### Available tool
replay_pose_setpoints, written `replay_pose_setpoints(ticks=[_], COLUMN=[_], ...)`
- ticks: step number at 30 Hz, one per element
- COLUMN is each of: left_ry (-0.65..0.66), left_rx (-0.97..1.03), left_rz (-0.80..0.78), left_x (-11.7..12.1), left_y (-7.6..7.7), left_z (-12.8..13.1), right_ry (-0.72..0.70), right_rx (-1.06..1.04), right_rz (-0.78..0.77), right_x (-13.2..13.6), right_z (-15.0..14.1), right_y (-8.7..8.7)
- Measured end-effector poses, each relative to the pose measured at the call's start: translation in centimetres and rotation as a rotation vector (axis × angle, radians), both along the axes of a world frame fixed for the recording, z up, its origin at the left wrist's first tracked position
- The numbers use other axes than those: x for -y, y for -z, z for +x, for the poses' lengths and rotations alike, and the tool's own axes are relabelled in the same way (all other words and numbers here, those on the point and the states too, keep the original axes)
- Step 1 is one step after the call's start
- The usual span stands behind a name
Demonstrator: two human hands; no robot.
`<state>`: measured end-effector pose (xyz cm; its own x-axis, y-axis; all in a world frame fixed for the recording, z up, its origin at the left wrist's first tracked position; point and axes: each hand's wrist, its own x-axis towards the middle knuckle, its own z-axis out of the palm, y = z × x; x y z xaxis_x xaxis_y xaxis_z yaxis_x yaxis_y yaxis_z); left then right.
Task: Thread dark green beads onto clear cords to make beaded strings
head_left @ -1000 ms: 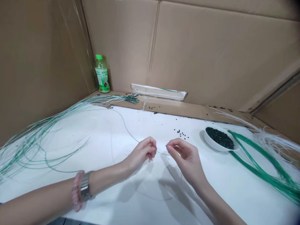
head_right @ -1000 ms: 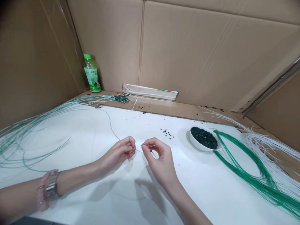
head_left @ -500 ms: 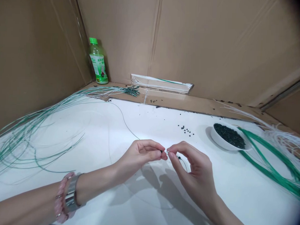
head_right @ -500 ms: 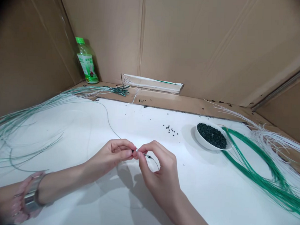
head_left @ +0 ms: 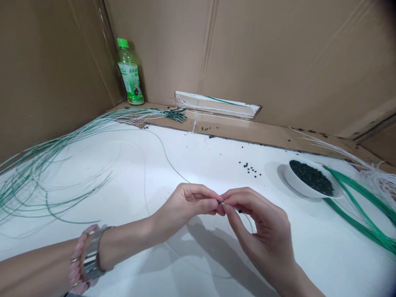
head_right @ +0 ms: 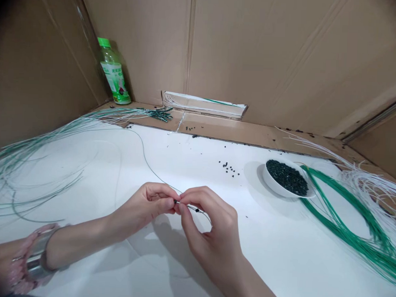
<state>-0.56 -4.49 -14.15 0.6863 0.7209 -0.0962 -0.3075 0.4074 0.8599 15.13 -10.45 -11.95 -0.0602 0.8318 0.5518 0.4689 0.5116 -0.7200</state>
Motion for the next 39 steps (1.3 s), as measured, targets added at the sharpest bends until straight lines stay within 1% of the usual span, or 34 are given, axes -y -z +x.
replay_pose_setpoints(ticks=[8, 19, 28, 35, 39], left_ry=[-0.002, -0.008, -0.015, -0.018, -0.013], left_rx=[-0.029, 0.015, 0.004, -0.013, -0.011], left_rz=[0.037, 0.042, 0.046, 0.03, 0.024], left_x=[-0.06, -0.07, 0.04, 0.15, 0.12], left_y=[-0.24, 0.0, 0.05, 0.17, 0.08], left_z=[-0.06, 0.04, 0.02, -0.02, 0.0], right_ry=[-0.007, 0.011, -0.011, -0.005, -0.004], right_rx=[0.022, 0.05, 0.009, -0.06, -0.052], right_rz=[-0.001, 0.018, 0.035, -0.01, -0.007], right_x=[0.03, -0.11, -0.01, -0.08, -0.09], right_z=[0.02, -0.08, -0.14, -0.2, -0.25], right_y=[0.19, 0.09, 0.23, 0.38, 0.49])
